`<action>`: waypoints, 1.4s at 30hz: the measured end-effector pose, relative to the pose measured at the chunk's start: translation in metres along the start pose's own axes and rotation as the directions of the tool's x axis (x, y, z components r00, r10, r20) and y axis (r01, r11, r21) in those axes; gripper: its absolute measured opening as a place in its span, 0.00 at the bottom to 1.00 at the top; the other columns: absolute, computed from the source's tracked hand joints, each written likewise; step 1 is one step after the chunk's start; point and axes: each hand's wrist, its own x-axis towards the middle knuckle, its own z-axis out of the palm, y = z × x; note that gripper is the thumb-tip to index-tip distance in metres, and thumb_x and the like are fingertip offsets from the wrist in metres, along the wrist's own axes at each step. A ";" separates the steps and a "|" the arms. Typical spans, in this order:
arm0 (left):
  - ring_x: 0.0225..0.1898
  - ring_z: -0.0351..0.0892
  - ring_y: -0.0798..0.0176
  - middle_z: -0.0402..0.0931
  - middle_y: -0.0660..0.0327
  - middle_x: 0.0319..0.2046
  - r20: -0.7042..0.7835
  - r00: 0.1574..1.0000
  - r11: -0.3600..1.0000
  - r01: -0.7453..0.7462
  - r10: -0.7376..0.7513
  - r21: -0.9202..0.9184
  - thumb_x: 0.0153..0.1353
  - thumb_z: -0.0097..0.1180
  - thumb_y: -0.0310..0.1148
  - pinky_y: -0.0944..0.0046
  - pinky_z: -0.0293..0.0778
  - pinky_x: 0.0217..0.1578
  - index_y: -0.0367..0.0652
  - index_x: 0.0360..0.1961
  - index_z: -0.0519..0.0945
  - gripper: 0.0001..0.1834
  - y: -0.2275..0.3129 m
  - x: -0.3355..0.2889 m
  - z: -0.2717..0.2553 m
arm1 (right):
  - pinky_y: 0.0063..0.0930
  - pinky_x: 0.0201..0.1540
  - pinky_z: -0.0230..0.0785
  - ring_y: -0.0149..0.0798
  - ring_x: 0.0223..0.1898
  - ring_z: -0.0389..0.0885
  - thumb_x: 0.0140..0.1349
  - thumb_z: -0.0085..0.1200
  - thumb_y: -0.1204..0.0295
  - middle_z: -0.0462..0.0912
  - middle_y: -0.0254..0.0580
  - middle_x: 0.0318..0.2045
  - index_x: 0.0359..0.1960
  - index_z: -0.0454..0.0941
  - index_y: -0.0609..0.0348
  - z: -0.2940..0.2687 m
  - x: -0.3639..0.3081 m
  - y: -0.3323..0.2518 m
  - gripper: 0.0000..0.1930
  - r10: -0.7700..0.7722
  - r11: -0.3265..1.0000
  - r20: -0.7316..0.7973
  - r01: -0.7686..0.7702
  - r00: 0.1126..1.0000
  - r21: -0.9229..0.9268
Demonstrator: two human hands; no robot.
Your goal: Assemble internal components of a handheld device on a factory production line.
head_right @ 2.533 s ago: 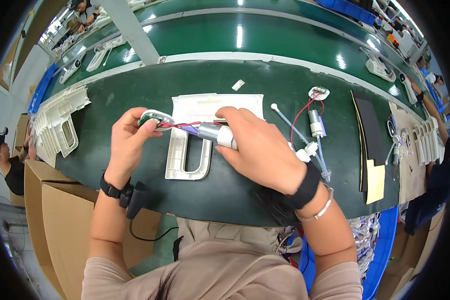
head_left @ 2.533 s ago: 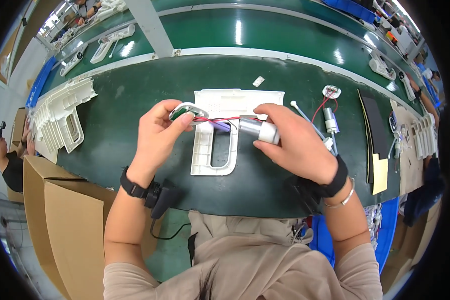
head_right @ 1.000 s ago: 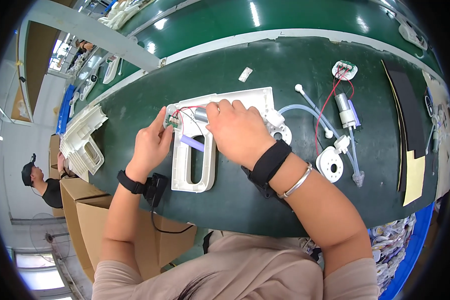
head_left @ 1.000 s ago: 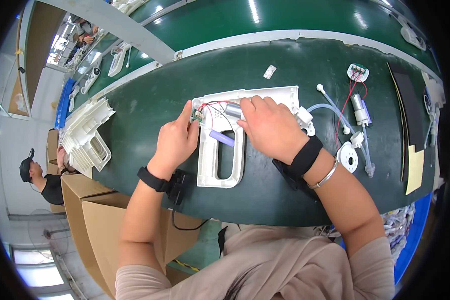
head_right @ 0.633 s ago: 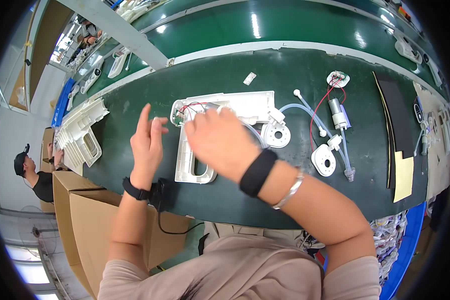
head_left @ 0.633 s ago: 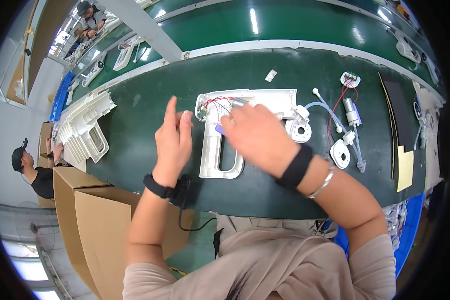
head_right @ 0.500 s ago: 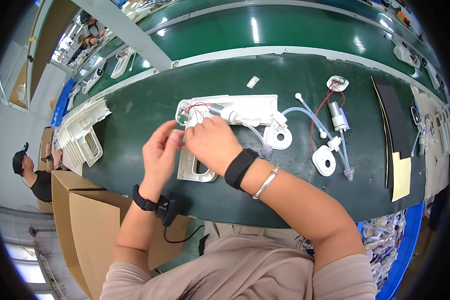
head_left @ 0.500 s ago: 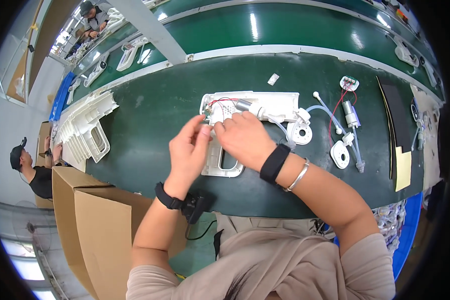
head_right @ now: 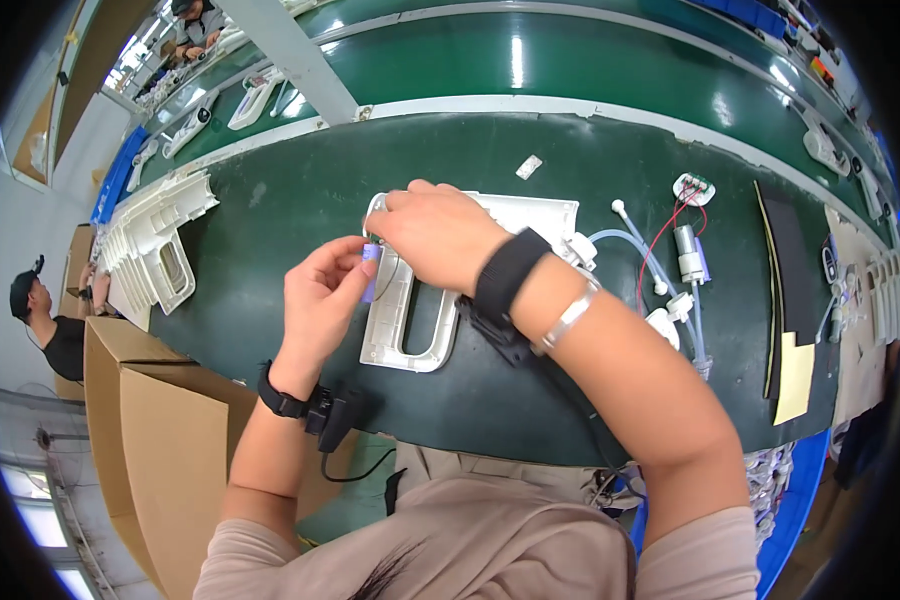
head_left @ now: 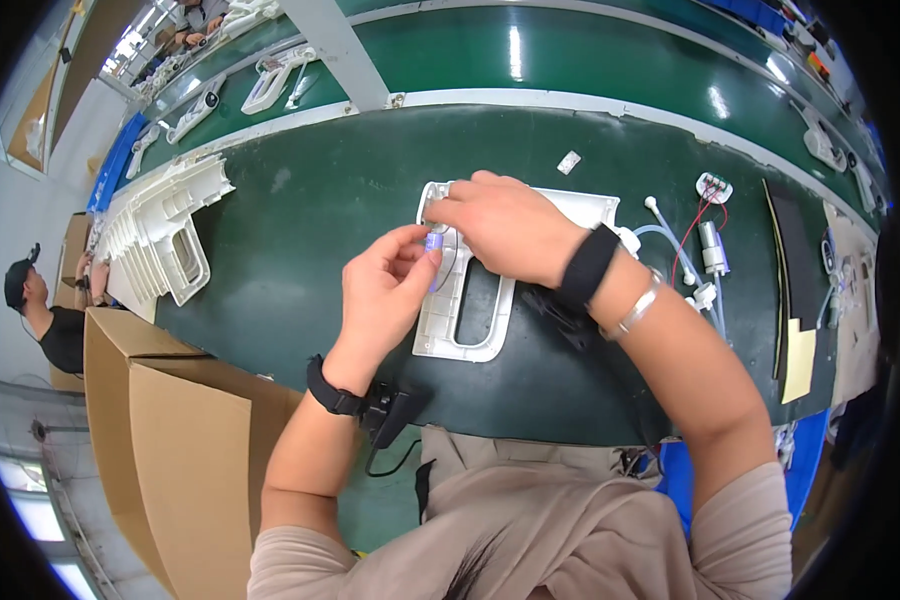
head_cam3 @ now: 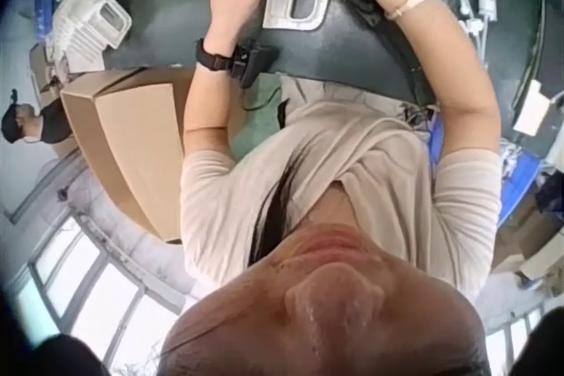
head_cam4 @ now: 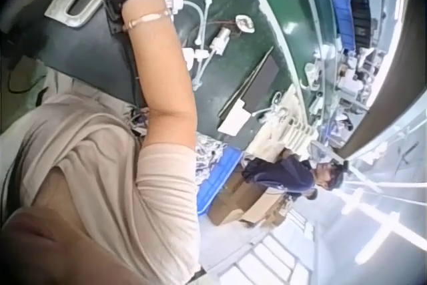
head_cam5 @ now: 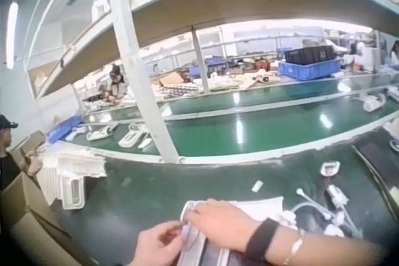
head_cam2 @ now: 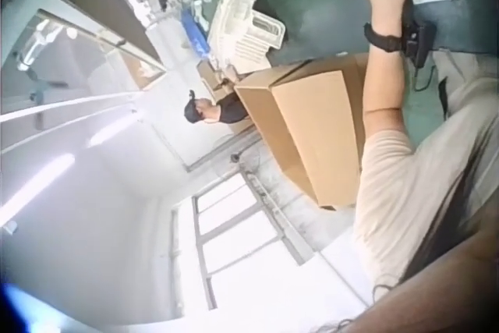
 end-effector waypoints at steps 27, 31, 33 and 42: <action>0.43 0.73 0.49 0.67 0.48 0.46 0.344 0.907 0.612 -0.418 0.242 0.671 0.52 0.56 0.24 0.57 0.72 0.42 0.36 0.50 0.73 0.21 -0.007 -0.034 0.014 | 0.30 0.43 0.68 0.37 0.38 0.76 0.48 0.54 0.70 0.80 0.34 0.25 0.19 0.81 0.51 0.012 -0.010 0.006 0.05 -0.101 0.973 0.260 0.149 0.960 -0.175; 0.41 0.72 0.51 0.69 0.51 0.45 0.446 0.848 0.523 -0.529 0.287 0.669 0.52 0.55 0.27 0.56 0.71 0.41 0.36 0.52 0.71 0.23 -0.007 -0.027 0.014 | 0.31 0.44 0.69 0.40 0.41 0.77 0.49 0.54 0.70 0.80 0.38 0.29 0.24 0.82 0.52 0.004 -0.007 0.003 0.05 -0.064 0.979 0.374 0.131 0.925 -0.156; 0.42 0.72 0.50 0.69 0.51 0.45 0.488 0.817 0.457 -0.577 0.307 0.677 0.52 0.54 0.27 0.56 0.72 0.42 0.34 0.52 0.71 0.23 -0.006 -0.024 0.015 | 0.33 0.44 0.70 0.42 0.41 0.77 0.50 0.53 0.71 0.80 0.39 0.31 0.27 0.82 0.53 -0.004 -0.007 0.007 0.06 0.039 0.997 0.372 -0.012 0.927 -0.075; 0.35 0.73 0.55 0.71 0.51 0.44 0.155 0.852 0.666 -0.492 0.500 0.560 0.57 0.50 0.23 0.60 0.71 0.40 0.34 0.49 0.74 0.17 0.014 -0.027 0.002 | 0.40 0.39 0.68 0.47 0.37 0.76 0.54 0.57 0.71 0.76 0.43 0.29 0.31 0.79 0.56 -0.106 -0.128 -0.015 0.05 0.210 0.967 0.175 -0.231 0.962 0.108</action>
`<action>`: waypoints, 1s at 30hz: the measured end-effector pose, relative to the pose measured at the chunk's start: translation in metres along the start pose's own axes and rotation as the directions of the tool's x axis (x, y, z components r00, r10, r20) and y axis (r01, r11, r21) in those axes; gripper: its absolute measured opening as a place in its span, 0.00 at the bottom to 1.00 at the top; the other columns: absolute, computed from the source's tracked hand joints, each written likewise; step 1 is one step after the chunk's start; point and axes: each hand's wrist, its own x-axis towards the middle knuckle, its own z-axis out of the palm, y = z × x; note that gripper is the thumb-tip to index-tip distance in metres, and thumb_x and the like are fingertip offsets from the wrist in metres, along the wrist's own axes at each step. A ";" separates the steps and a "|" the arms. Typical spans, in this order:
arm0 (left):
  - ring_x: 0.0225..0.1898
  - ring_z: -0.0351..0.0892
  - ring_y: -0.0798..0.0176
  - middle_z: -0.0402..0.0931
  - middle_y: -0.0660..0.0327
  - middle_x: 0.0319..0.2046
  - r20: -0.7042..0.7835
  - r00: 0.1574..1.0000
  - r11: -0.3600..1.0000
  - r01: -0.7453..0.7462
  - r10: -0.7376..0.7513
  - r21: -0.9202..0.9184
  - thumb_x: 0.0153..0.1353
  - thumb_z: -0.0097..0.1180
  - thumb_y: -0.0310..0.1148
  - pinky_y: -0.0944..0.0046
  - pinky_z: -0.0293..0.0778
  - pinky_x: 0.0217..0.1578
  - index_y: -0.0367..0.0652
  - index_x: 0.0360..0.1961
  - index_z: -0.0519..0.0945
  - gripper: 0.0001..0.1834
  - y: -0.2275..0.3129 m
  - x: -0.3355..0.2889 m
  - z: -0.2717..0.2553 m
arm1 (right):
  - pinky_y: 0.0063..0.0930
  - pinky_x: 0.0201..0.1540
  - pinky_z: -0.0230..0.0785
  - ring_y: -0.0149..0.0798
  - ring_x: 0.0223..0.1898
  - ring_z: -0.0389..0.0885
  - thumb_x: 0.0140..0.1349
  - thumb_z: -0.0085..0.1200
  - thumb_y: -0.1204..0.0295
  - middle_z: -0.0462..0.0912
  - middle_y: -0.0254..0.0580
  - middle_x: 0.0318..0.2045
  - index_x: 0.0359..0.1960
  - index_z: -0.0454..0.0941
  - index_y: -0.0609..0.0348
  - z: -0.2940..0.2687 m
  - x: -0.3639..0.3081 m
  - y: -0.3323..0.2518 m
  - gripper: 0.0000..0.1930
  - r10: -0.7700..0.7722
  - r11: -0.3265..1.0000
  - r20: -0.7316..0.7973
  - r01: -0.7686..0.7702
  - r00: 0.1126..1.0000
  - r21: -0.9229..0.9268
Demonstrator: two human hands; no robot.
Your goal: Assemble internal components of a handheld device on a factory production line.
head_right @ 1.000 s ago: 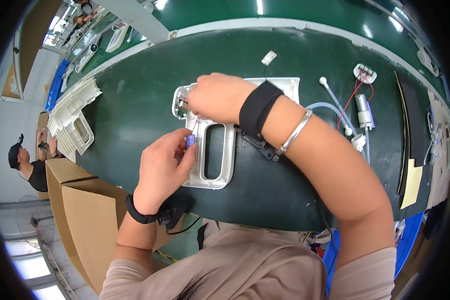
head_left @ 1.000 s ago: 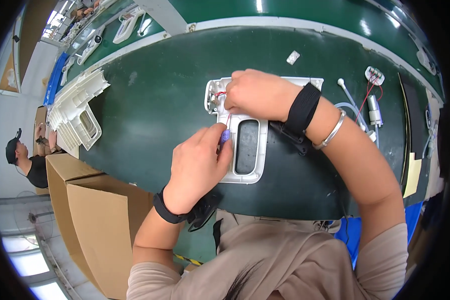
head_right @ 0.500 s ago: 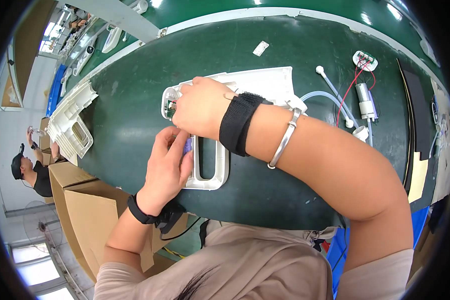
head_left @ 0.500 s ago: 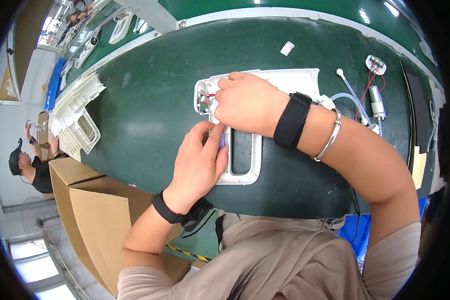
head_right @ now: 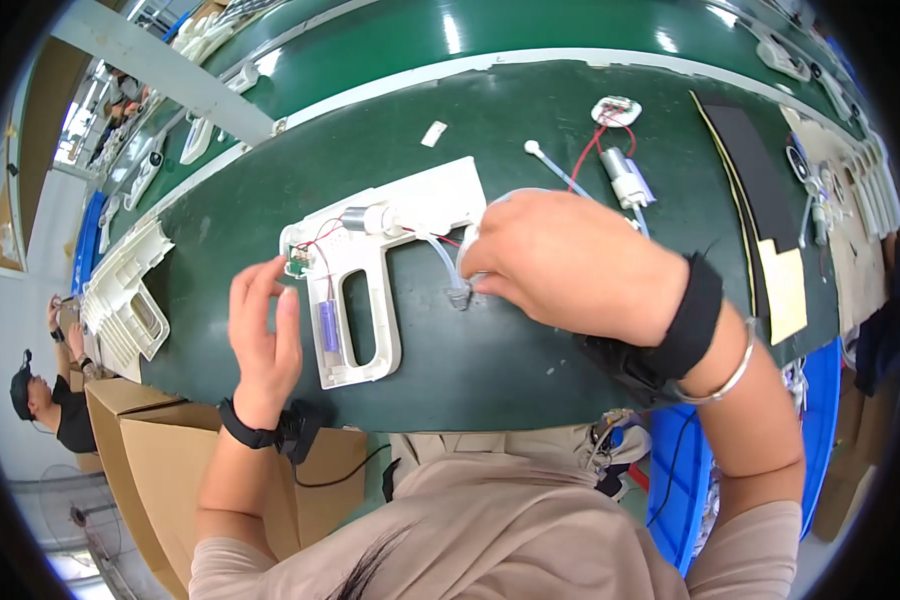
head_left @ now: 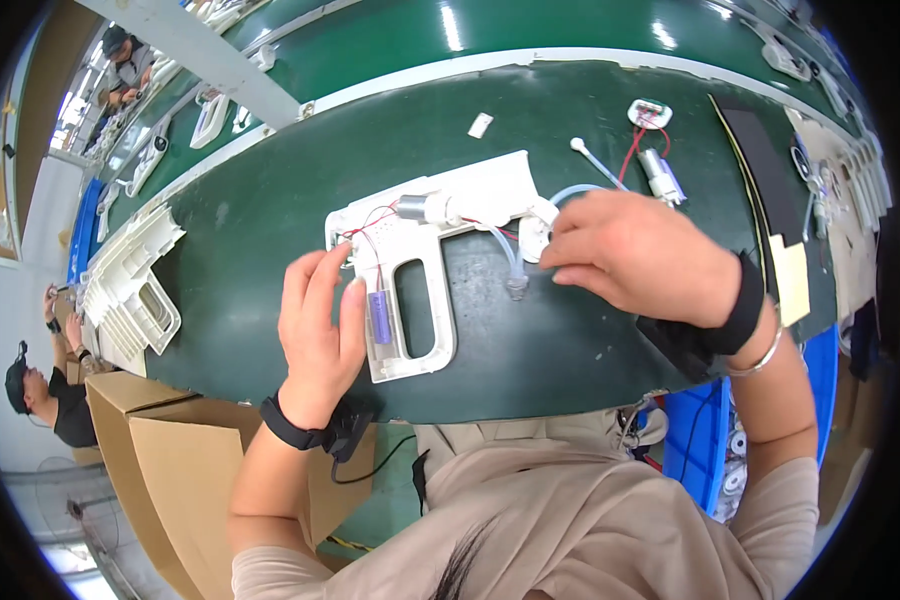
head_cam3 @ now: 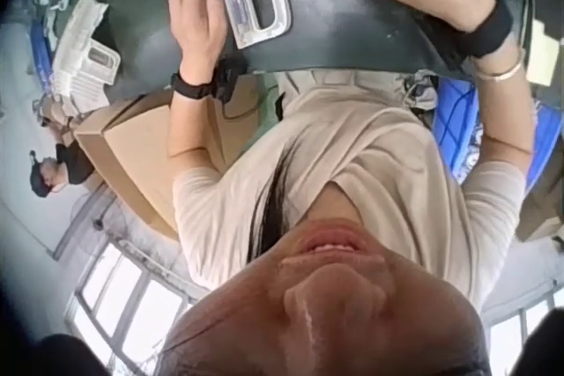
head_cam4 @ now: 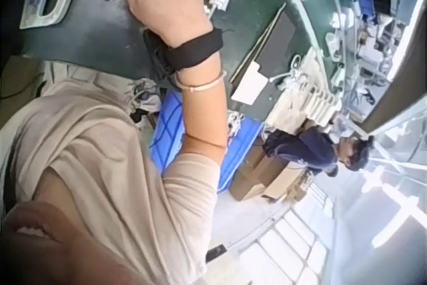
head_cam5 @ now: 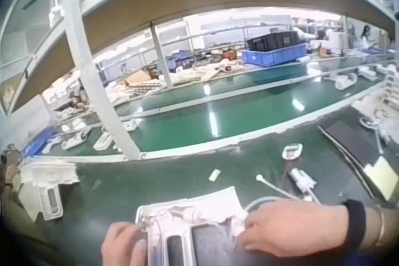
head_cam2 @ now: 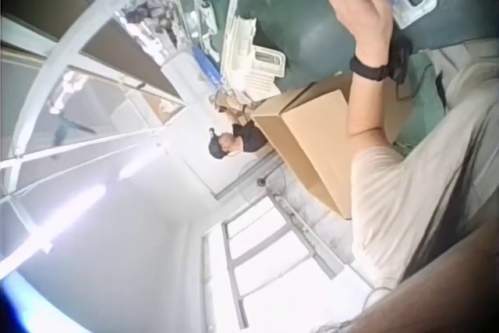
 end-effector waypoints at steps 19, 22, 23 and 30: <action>0.36 0.78 0.64 0.78 0.61 0.35 0.271 0.942 -0.138 0.246 -0.200 -0.959 0.67 0.48 0.35 0.60 0.74 0.47 0.40 0.43 0.74 0.10 -0.019 0.081 0.028 | 0.32 0.26 0.72 0.43 0.25 0.81 0.62 0.48 0.70 0.80 0.45 0.27 0.37 0.72 0.64 0.066 -0.016 0.007 0.09 0.417 0.805 -0.187 -0.457 0.890 -0.378; 0.31 0.77 0.67 0.78 0.63 0.28 0.305 0.951 0.457 0.292 -0.046 -0.840 0.67 0.47 0.34 0.62 0.73 0.44 0.36 0.42 0.76 0.11 -0.006 0.078 0.017 | 0.31 0.22 0.71 0.40 0.18 0.80 0.60 0.52 0.69 0.78 0.44 0.17 0.35 0.72 0.65 0.035 -0.008 -0.001 0.10 0.493 0.869 -0.409 -0.462 0.768 0.179; 0.28 0.75 0.70 0.76 0.64 0.25 0.329 0.944 0.660 0.240 0.011 -0.712 0.66 0.47 0.32 0.65 0.73 0.39 0.36 0.39 0.78 0.10 0.011 0.079 0.014 | 0.28 0.20 0.69 0.36 0.17 0.80 0.63 0.53 0.67 0.78 0.46 0.15 0.35 0.72 0.66 0.019 0.002 -0.013 0.12 0.628 0.744 -0.291 -0.447 0.722 0.496; 0.27 0.71 0.42 0.71 0.47 0.24 0.335 0.884 0.931 -0.236 0.325 -0.278 0.61 0.49 0.30 0.51 0.67 0.28 0.36 0.27 0.71 0.09 0.055 0.092 0.021 | 0.28 0.24 0.70 0.37 0.21 0.81 0.60 0.57 0.66 0.80 0.47 0.20 0.30 0.73 0.66 0.027 0.034 -0.023 0.13 0.608 0.779 -0.494 -0.348 0.621 0.522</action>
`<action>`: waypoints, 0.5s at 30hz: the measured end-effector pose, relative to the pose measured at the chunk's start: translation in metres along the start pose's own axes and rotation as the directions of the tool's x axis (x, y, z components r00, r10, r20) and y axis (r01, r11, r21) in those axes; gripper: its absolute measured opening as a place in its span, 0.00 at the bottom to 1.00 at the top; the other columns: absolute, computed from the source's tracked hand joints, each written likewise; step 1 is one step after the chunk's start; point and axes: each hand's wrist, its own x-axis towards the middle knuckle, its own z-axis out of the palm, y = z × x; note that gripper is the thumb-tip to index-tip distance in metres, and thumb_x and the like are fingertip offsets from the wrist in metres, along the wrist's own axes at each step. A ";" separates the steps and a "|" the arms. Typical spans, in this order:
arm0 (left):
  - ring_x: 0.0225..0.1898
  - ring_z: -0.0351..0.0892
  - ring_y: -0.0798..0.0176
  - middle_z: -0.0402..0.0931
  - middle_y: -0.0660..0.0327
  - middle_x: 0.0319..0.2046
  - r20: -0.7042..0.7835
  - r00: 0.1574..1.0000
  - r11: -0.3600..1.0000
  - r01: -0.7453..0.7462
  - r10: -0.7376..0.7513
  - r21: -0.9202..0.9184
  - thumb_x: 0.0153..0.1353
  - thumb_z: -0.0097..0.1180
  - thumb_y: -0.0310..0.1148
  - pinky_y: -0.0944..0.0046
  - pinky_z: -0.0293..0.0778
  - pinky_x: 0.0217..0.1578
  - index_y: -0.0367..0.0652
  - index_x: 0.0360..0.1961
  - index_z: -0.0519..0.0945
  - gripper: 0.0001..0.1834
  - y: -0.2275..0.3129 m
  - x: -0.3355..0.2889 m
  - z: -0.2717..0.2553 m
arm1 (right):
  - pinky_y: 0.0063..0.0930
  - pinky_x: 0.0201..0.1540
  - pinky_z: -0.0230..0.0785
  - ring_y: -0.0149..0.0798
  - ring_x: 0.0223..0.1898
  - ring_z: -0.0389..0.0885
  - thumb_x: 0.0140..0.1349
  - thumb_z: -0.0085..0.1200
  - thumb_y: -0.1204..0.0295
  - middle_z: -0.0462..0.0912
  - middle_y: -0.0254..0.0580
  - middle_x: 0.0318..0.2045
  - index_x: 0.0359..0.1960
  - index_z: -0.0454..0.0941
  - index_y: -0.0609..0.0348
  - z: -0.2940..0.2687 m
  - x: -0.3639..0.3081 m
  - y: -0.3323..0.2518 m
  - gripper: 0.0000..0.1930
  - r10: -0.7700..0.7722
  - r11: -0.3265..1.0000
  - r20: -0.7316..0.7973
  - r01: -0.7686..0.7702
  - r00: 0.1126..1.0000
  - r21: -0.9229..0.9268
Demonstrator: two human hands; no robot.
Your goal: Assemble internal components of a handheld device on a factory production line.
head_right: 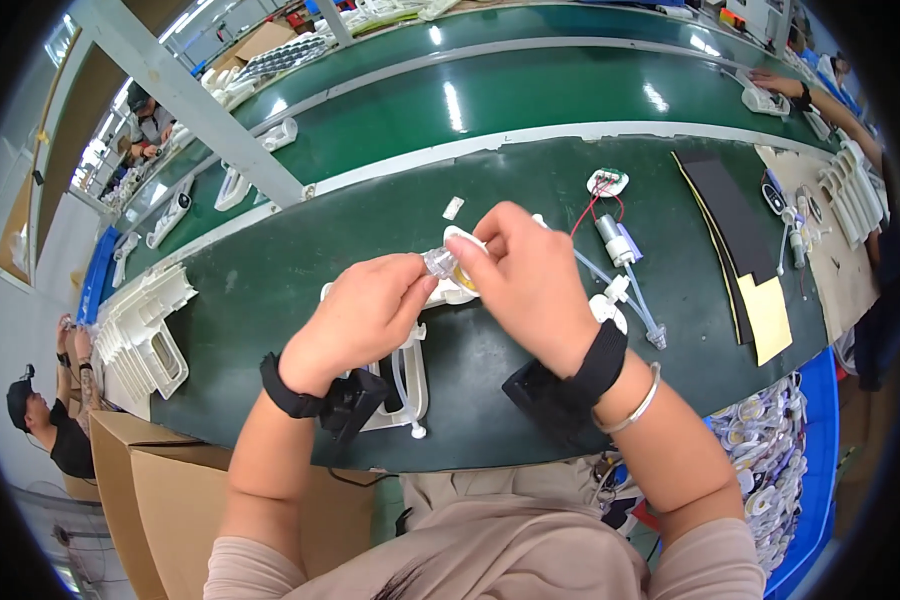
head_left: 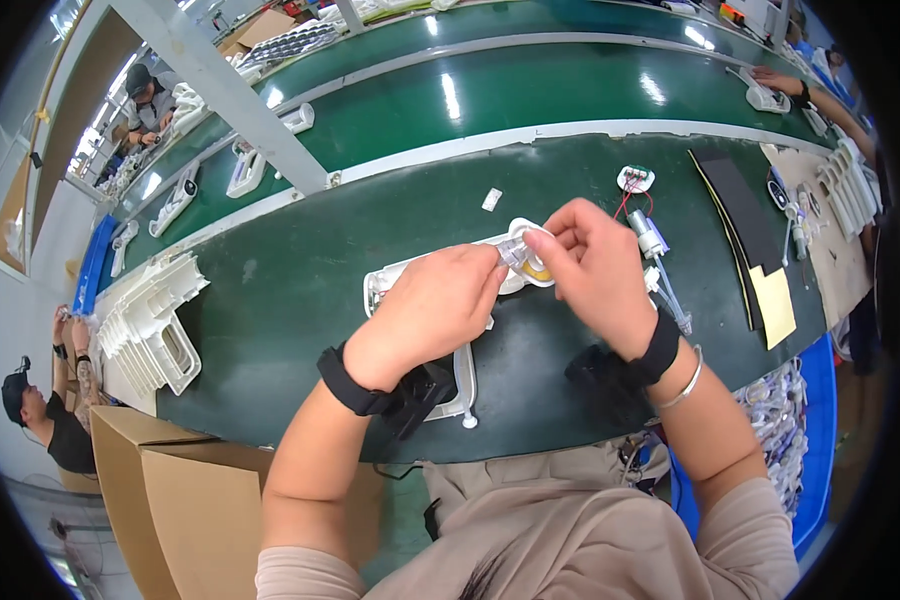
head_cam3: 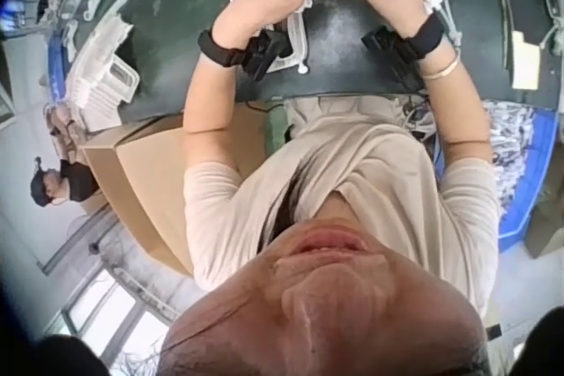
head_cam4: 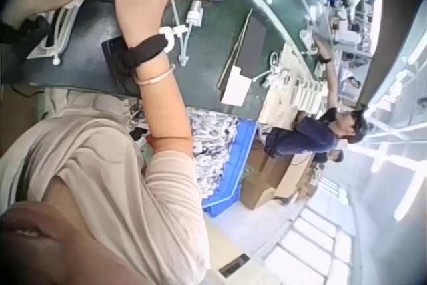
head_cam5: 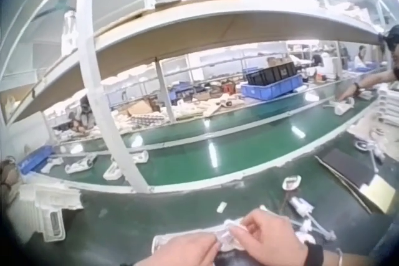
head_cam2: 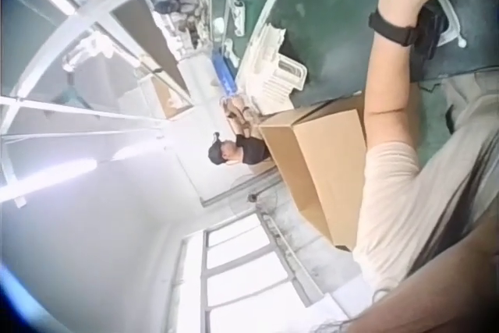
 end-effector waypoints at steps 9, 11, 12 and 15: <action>0.29 0.74 0.41 0.74 0.46 0.25 0.185 0.982 0.998 -0.051 0.043 0.037 0.60 0.50 0.31 0.49 0.69 0.28 0.37 0.29 0.73 0.07 -0.007 0.007 -0.005 | 0.22 0.26 0.71 0.25 0.25 0.78 0.58 0.57 0.74 0.80 0.39 0.26 0.41 0.74 0.65 0.002 -0.008 0.019 0.11 0.183 0.870 0.087 -0.203 0.979 0.450; 0.29 0.75 0.42 0.74 0.46 0.25 0.263 0.965 0.989 -0.028 -0.012 0.146 0.59 0.50 0.32 0.49 0.69 0.29 0.37 0.30 0.74 0.08 -0.003 0.007 -0.007 | 0.22 0.27 0.71 0.25 0.24 0.77 0.58 0.58 0.74 0.79 0.37 0.24 0.41 0.74 0.65 0.011 -0.012 0.025 0.12 0.057 0.949 0.012 -0.058 0.998 0.311; 0.29 0.75 0.42 0.74 0.46 0.25 0.263 0.965 0.989 -0.028 -0.011 0.145 0.59 0.50 0.32 0.49 0.69 0.29 0.37 0.30 0.74 0.08 -0.004 0.006 -0.008 | 0.22 0.28 0.72 0.25 0.23 0.76 0.57 0.60 0.73 0.78 0.35 0.22 0.40 0.75 0.65 0.015 -0.013 0.023 0.12 -0.084 0.984 -0.043 0.090 0.996 0.156; 0.28 0.75 0.42 0.74 0.47 0.24 0.245 0.969 0.988 -0.009 -0.030 0.157 0.60 0.49 0.32 0.49 0.69 0.29 0.38 0.30 0.74 0.08 -0.003 0.007 -0.004 | 0.21 0.38 0.72 0.29 0.38 0.75 0.56 0.61 0.73 0.75 0.40 0.39 0.48 0.75 0.64 0.015 -0.019 0.030 0.18 -0.113 0.974 0.052 0.100 0.992 0.203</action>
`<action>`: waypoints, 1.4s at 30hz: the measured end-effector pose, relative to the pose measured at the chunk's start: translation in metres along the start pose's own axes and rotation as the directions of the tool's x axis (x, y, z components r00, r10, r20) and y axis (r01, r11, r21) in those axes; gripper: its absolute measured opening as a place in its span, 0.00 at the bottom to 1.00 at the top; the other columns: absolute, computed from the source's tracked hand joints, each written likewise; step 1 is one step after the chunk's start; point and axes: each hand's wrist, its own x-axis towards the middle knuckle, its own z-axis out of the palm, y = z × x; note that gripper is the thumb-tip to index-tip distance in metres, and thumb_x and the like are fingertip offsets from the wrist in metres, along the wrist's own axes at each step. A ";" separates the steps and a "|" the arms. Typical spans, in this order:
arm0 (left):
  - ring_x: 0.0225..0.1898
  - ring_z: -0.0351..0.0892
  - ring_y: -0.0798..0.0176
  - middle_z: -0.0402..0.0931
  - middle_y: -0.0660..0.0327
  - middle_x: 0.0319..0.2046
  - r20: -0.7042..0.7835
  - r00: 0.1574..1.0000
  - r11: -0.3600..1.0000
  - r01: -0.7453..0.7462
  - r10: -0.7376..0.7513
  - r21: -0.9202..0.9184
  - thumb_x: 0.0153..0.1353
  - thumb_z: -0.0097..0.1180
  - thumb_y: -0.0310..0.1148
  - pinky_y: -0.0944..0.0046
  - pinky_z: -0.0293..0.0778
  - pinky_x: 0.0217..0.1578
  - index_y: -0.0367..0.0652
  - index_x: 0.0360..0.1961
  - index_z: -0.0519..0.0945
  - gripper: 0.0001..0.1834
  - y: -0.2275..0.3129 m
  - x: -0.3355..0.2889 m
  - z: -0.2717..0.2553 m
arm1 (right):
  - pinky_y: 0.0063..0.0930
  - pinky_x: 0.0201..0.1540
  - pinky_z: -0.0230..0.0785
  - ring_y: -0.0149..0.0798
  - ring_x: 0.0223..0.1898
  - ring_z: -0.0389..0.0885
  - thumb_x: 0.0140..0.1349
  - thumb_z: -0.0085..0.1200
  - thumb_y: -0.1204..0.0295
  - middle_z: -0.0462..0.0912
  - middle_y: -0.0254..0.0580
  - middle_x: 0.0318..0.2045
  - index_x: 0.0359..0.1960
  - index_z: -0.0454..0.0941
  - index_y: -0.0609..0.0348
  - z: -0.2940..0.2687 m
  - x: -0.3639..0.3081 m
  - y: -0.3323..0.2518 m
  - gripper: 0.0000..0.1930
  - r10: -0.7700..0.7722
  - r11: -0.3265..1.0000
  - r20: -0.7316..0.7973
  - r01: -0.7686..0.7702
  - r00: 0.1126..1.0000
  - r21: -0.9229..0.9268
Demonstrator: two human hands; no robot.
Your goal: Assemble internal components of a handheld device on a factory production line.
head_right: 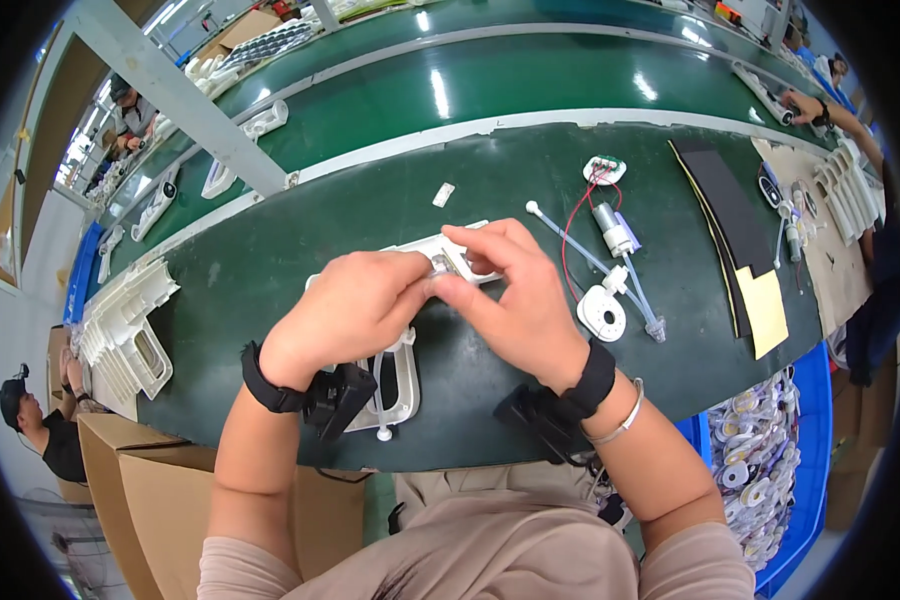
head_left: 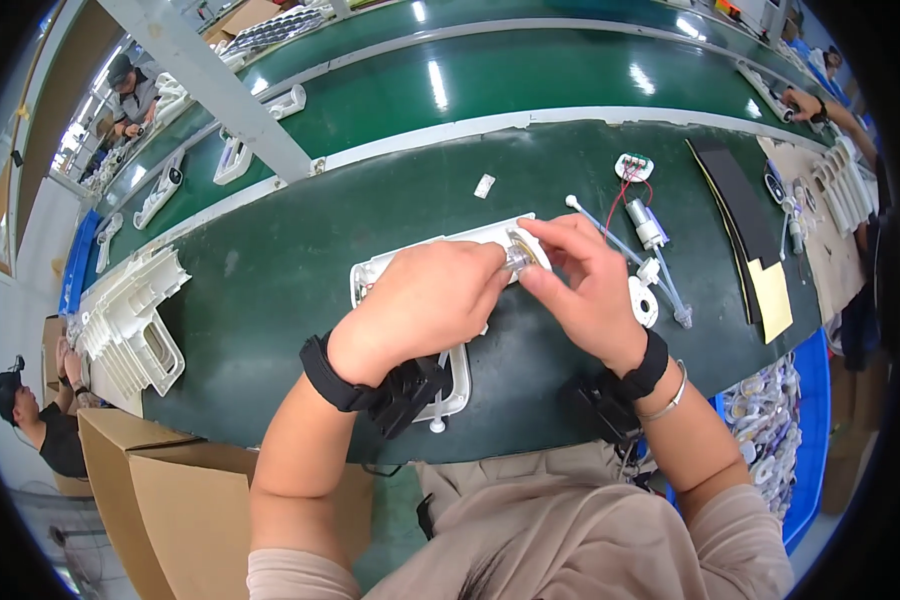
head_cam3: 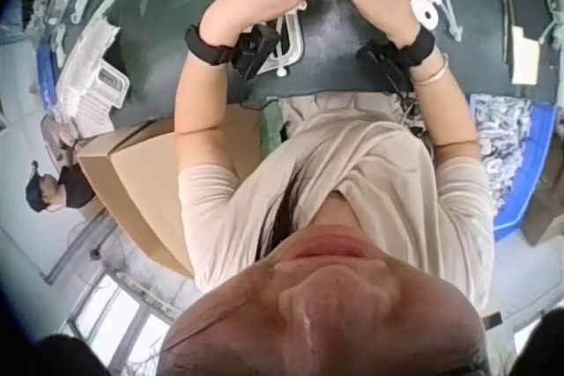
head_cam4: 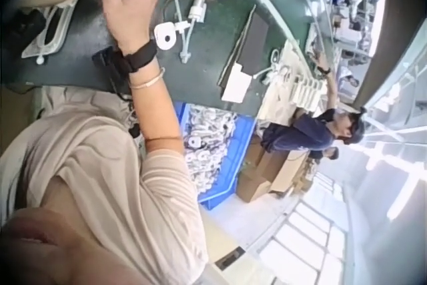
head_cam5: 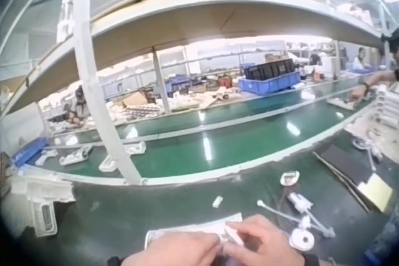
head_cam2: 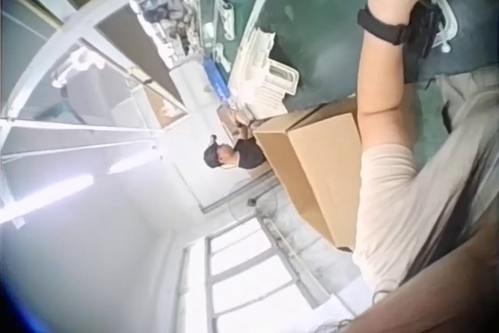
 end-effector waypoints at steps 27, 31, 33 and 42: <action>0.55 0.66 0.46 0.67 0.48 0.55 -0.101 0.989 0.981 0.123 -0.109 0.152 0.42 0.68 0.50 0.54 0.65 0.55 0.30 0.55 0.67 0.45 -0.070 -0.061 0.030 | 0.47 0.37 0.70 0.63 0.32 0.78 0.63 0.48 0.59 0.77 0.67 0.27 0.31 0.72 0.73 -0.036 0.052 0.019 0.21 0.427 0.702 0.227 -0.163 0.875 -0.693; 0.54 0.66 0.47 0.67 0.49 0.55 -0.122 0.983 0.973 0.159 -0.140 0.168 0.43 0.68 0.47 0.55 0.67 0.53 0.30 0.55 0.68 0.42 -0.067 -0.063 0.031 | 0.48 0.37 0.70 0.63 0.32 0.78 0.64 0.48 0.58 0.77 0.67 0.27 0.32 0.71 0.72 -0.034 0.051 0.024 0.21 0.414 0.687 0.245 -0.124 0.876 -0.716; 0.54 0.66 0.47 0.67 0.49 0.55 -0.125 0.981 0.973 0.168 -0.149 0.159 0.43 0.68 0.44 0.54 0.68 0.53 0.30 0.54 0.69 0.41 -0.067 -0.063 0.033 | 0.48 0.36 0.70 0.63 0.31 0.78 0.64 0.48 0.58 0.77 0.66 0.25 0.32 0.70 0.71 -0.034 0.048 0.030 0.21 0.389 0.722 0.235 -0.136 0.891 -0.678; 0.54 0.66 0.48 0.67 0.52 0.55 -0.185 0.963 0.961 0.228 -0.198 0.157 0.41 0.68 0.39 0.55 0.71 0.50 0.34 0.54 0.70 0.38 -0.067 -0.062 0.041 | 0.48 0.21 0.67 0.58 0.17 0.75 0.65 0.47 0.61 0.74 0.56 0.13 0.31 0.66 0.66 -0.012 0.020 0.036 0.17 0.227 0.565 0.081 -0.063 0.971 -0.823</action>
